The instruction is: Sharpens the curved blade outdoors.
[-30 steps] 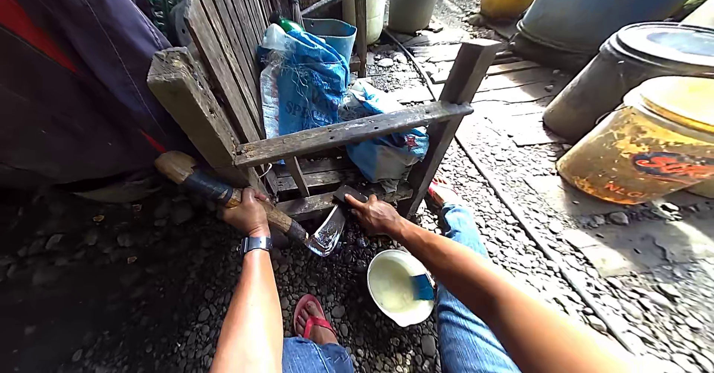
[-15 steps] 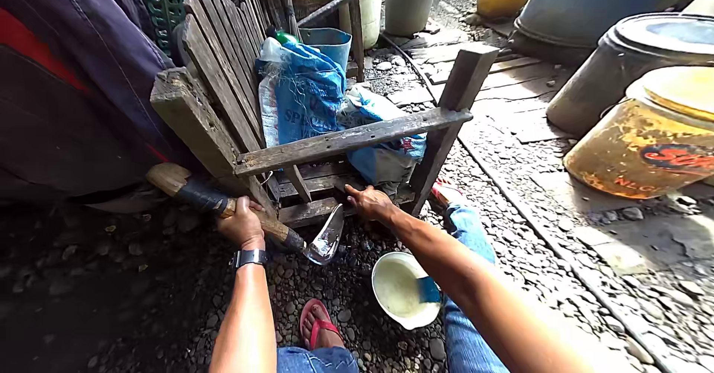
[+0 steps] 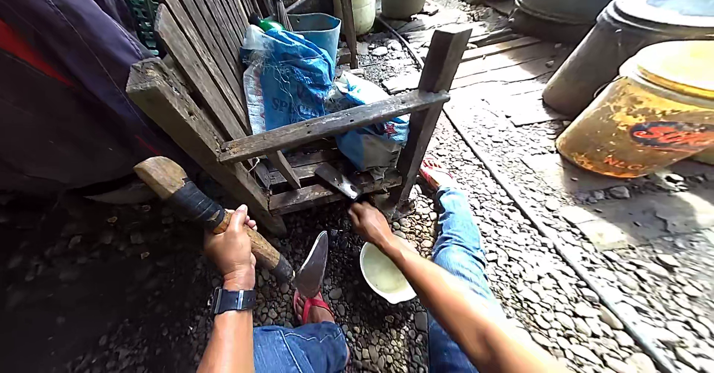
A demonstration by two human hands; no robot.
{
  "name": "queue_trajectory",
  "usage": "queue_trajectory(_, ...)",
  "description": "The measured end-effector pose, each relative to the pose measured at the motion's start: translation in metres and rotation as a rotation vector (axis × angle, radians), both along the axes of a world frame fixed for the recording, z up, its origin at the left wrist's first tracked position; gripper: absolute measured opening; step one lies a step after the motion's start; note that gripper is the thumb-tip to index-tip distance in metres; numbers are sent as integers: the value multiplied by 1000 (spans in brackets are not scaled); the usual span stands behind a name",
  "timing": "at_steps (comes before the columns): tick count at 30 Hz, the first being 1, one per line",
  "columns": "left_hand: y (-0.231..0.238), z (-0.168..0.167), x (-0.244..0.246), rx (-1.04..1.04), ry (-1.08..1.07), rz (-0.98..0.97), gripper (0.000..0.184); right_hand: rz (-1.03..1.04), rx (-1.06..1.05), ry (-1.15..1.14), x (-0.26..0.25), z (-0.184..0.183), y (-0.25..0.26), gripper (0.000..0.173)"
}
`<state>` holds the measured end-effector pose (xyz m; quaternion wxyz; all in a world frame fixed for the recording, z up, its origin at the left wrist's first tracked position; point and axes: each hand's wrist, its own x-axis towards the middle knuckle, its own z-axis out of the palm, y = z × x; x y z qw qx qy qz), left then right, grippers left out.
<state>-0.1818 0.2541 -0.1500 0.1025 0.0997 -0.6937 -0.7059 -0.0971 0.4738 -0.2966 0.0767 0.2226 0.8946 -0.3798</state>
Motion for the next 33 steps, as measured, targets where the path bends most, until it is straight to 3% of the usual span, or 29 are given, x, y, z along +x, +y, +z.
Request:
queue_trajectory(2, 6, -5, 6, 44, -71, 6, 8, -239, -307, -160, 40, -43, -7, 37)
queue_trajectory(5, 11, -18, 7, 70, -130, 27, 9, -839, -730, -292, 79, -108, -19, 33)
queue_trajectory(7, 16, -24, 5, 87, -160, 44, 9, -1140, -831, -292, 91, -130, -24, 26)
queue_trajectory(10, 27, -29, -1, 107, -163, 69, 12, -1233, -744, -374, 96, -143, -23, 28)
queue_trajectory(12, 32, -35, -4, 103, -167, 75, 14, -1300, -789, -280, 91, -139, -22, 30)
queue_trajectory(14, 34, -39, -6, 90, -182, 75, 14, -1345, -1118, 25, 76, -125, -24, 31)
queue_trajectory(15, 36, -41, -8, 85, -186, 79, 15, -1270, -1297, 142, 67, -109, -24, 34)
queue_trajectory(17, 40, -44, -11, 69, -201, 90, 15, -963, -1336, 195, 45, -73, -28, 34)
queue_trajectory(21, 43, -46, -17, 65, -205, 124, 20, -111, -719, 70, 16, -9, -41, 35)
queue_trajectory(23, 42, -46, -20, 80, -200, 142, 23, 158, -466, 94, 20, 11, -53, 37)
queue_trajectory(27, 35, -40, -24, 124, -231, 164, 23, 341, -256, 293, 46, -8, -79, 45)
queue_trajectory(33, 23, -29, -23, 137, -287, 126, 24, 264, -233, 464, 56, -39, -69, 42)
